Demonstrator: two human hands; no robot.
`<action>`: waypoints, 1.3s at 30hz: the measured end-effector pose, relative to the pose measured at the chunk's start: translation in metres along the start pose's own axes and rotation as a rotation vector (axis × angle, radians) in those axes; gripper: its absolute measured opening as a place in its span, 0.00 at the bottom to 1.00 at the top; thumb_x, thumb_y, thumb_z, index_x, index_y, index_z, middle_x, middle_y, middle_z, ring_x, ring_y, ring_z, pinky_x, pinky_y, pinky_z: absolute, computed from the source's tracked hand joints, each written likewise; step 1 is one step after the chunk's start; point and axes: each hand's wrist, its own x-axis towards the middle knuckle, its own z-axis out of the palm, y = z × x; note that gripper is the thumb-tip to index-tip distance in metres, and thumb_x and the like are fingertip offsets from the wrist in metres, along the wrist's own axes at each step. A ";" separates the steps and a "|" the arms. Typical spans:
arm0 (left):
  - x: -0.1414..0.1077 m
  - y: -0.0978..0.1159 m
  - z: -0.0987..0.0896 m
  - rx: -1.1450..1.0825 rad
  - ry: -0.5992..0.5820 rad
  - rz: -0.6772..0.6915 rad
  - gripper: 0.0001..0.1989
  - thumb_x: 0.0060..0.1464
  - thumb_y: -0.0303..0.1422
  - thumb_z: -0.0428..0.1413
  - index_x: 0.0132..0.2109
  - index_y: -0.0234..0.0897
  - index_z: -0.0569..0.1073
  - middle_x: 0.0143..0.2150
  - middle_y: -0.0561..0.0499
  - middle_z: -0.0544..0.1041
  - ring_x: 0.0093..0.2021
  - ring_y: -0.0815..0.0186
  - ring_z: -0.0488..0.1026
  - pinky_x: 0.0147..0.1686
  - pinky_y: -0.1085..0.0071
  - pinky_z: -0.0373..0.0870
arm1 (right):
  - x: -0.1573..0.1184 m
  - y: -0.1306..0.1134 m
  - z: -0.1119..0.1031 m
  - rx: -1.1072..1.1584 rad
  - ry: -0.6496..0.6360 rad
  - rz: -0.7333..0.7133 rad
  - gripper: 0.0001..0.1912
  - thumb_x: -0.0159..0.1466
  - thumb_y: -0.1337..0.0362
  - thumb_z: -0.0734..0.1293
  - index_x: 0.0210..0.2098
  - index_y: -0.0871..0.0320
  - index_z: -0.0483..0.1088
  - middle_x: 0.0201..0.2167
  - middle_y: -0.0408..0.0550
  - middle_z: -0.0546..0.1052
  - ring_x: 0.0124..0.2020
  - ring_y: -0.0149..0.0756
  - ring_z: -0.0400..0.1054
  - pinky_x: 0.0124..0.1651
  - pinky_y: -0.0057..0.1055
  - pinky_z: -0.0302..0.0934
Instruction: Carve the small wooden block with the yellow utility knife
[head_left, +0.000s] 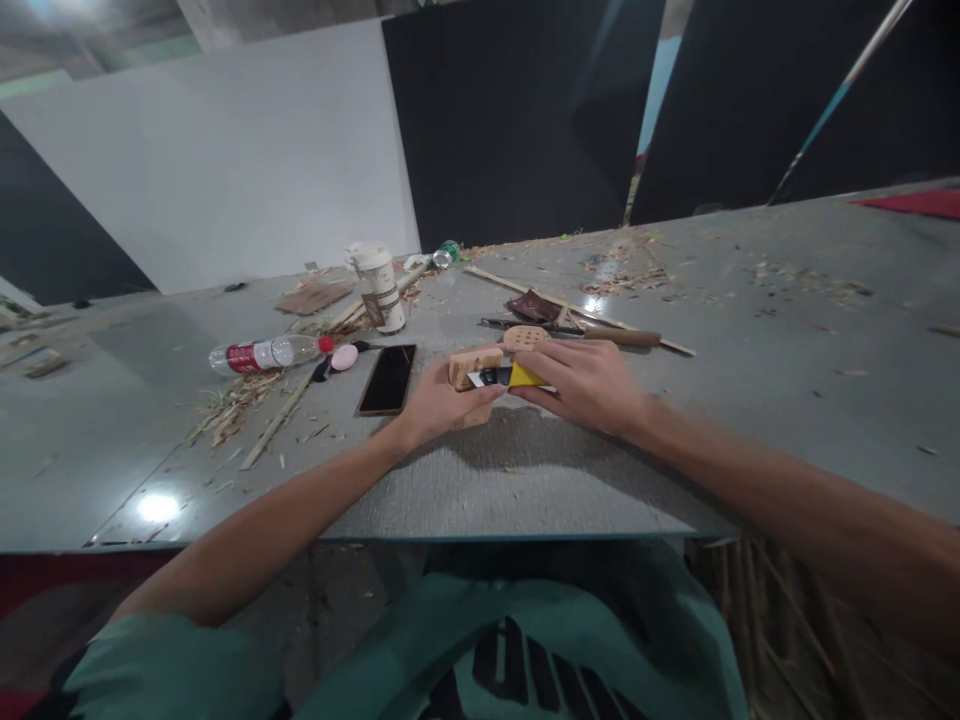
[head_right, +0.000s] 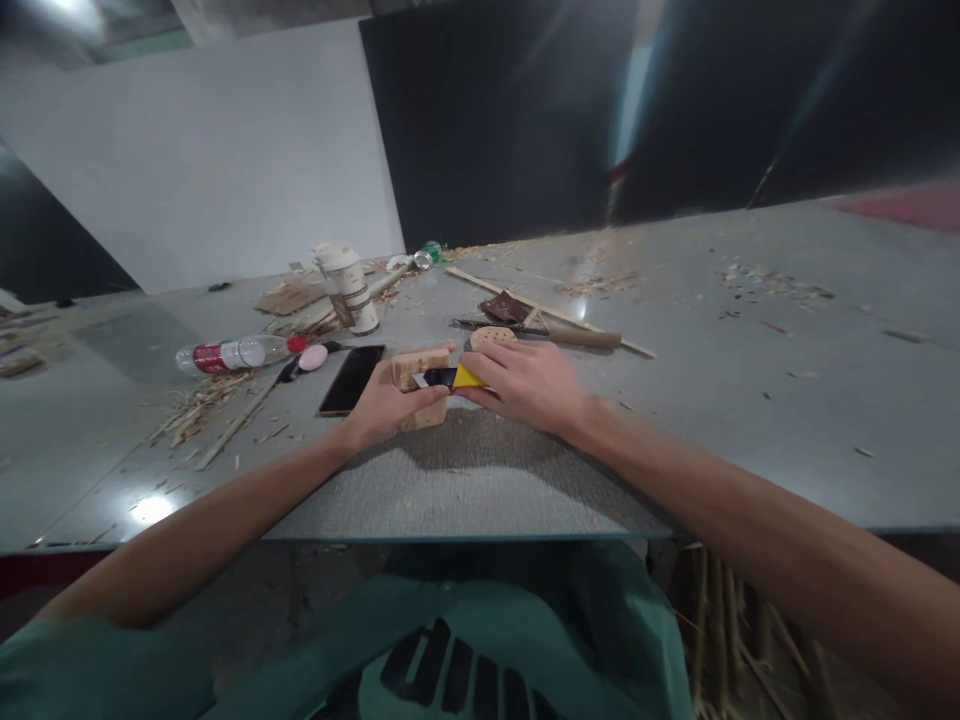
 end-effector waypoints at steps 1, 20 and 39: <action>0.000 0.001 0.000 0.009 -0.002 0.009 0.24 0.54 0.41 0.72 0.56 0.41 0.83 0.59 0.43 0.83 0.62 0.48 0.78 0.62 0.55 0.74 | 0.000 -0.001 0.000 -0.010 0.003 -0.001 0.17 0.78 0.52 0.63 0.46 0.58 0.75 0.37 0.51 0.82 0.39 0.41 0.77 0.35 0.34 0.59; -0.006 0.000 0.014 -0.061 0.229 -0.100 0.16 0.52 0.44 0.72 0.41 0.39 0.84 0.35 0.48 0.84 0.35 0.57 0.82 0.37 0.61 0.80 | -0.003 -0.012 0.002 -0.066 0.125 0.072 0.15 0.77 0.53 0.64 0.48 0.59 0.74 0.46 0.56 0.85 0.40 0.43 0.79 0.38 0.36 0.63; -0.003 -0.015 0.005 0.040 0.076 -0.032 0.25 0.53 0.45 0.72 0.55 0.38 0.83 0.52 0.44 0.85 0.49 0.56 0.82 0.48 0.65 0.80 | -0.001 -0.001 -0.003 -0.110 0.047 -0.048 0.16 0.78 0.52 0.62 0.43 0.57 0.72 0.34 0.46 0.80 0.34 0.37 0.74 0.33 0.36 0.54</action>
